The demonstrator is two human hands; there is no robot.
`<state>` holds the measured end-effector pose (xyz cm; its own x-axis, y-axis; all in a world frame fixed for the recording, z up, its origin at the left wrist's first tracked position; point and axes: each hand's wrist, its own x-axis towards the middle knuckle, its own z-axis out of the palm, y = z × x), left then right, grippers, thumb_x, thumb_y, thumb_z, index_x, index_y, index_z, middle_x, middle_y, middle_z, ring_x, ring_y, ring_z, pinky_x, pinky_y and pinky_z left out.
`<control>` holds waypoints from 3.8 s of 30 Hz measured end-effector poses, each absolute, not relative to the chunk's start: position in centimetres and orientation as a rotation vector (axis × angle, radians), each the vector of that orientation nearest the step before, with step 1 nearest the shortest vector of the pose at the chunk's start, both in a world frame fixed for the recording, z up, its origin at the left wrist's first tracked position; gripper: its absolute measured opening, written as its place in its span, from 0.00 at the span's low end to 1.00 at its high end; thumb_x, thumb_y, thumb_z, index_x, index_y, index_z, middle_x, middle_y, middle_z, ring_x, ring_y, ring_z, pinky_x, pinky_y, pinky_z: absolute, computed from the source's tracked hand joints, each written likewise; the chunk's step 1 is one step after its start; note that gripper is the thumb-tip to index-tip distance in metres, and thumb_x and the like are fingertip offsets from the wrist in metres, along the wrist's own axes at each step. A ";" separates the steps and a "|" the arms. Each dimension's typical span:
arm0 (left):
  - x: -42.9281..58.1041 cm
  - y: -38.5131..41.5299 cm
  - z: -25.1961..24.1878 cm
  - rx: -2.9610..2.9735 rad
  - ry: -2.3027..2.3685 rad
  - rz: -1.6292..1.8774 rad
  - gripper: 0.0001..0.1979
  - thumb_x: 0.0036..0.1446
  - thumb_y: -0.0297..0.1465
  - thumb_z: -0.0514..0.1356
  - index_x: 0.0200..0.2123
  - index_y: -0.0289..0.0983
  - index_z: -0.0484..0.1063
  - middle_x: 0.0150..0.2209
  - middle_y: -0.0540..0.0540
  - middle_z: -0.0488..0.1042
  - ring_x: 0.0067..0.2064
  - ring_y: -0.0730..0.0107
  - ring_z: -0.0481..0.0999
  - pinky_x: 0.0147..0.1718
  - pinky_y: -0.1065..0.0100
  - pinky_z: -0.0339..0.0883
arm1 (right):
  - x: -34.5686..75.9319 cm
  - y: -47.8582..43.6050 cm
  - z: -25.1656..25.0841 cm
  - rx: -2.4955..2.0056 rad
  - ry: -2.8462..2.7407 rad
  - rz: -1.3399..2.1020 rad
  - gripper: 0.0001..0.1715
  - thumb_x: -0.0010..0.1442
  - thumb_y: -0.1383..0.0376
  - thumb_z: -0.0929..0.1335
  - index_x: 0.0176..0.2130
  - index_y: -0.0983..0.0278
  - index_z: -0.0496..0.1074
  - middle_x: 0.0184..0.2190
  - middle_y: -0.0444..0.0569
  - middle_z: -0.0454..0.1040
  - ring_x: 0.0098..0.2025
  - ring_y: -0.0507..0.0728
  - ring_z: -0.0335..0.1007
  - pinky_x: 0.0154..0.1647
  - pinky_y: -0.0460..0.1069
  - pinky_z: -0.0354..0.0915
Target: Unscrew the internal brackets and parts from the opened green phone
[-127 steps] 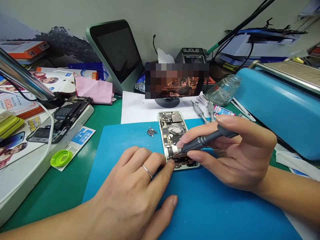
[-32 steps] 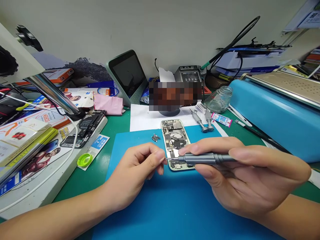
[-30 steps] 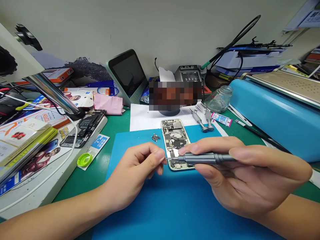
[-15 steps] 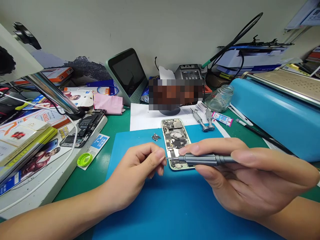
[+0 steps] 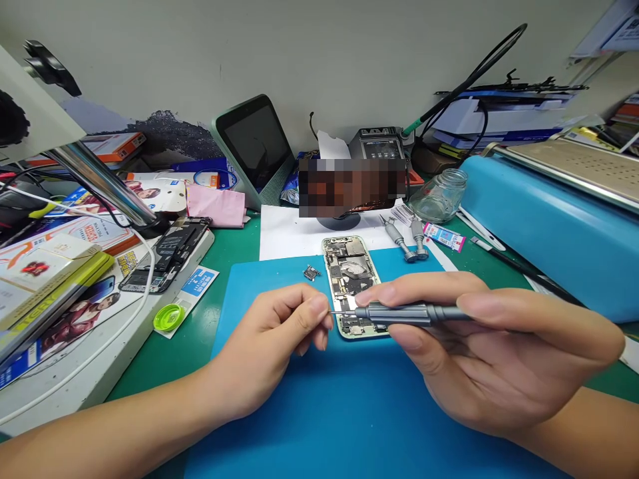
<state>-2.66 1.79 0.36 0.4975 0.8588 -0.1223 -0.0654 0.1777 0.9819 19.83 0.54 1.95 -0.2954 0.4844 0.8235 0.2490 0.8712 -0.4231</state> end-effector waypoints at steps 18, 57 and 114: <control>-2.7 1.8 0.2 1.224 0.830 0.764 0.24 0.66 0.52 0.64 0.30 0.37 0.76 0.24 0.53 0.72 0.27 0.75 0.64 0.28 0.73 0.58 | 19.5 0.9 1.9 -0.545 -1.790 0.307 0.37 0.54 0.83 0.76 0.58 0.59 0.71 0.41 0.47 0.84 0.40 0.55 0.86 0.38 0.46 0.85; -2.7 1.4 0.1 1.276 0.844 0.771 0.14 0.71 0.40 0.60 0.35 0.38 0.75 0.30 0.52 0.73 0.31 0.73 0.64 0.31 0.71 0.58 | 19.0 1.1 1.8 -0.581 -1.683 0.379 0.36 0.55 0.82 0.75 0.57 0.56 0.70 0.40 0.47 0.84 0.37 0.56 0.85 0.29 0.48 0.84; -2.9 0.6 -0.2 1.374 0.825 0.676 0.20 0.73 0.39 0.59 0.66 0.50 0.69 0.36 0.52 0.71 0.36 0.69 0.66 0.38 0.66 0.60 | 19.4 1.5 1.2 -0.622 -1.644 0.387 0.38 0.56 0.84 0.73 0.57 0.54 0.68 0.43 0.44 0.82 0.41 0.55 0.84 0.35 0.48 0.85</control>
